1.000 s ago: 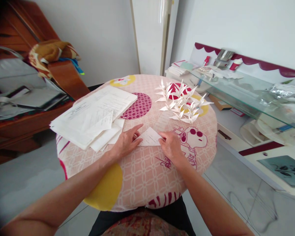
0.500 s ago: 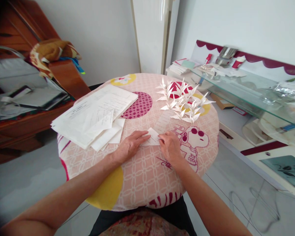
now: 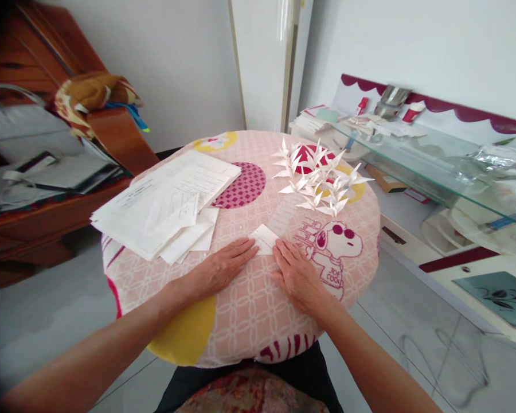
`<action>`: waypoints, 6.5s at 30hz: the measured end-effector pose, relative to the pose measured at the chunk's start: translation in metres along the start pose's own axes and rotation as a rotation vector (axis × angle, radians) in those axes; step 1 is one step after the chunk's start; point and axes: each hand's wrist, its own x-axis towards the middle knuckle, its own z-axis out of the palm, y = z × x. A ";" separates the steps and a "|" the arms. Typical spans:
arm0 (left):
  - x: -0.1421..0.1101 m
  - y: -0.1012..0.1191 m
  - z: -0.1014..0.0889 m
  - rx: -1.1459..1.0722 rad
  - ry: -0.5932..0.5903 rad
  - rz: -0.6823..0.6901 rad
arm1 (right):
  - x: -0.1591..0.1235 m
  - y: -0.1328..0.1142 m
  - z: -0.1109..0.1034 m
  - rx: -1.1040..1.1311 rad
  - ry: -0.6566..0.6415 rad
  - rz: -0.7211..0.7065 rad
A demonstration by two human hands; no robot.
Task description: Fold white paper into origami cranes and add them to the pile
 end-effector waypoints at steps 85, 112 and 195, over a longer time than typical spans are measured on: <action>0.056 -0.021 -0.032 -0.419 0.142 -0.389 | 0.049 0.025 -0.018 0.517 0.125 0.421; 0.070 -0.023 -0.018 -0.197 0.138 -0.548 | 0.049 0.020 -0.015 0.253 0.051 0.478; -0.013 -0.049 -0.030 0.001 0.071 -0.019 | 0.022 -0.016 0.000 -0.007 0.027 0.049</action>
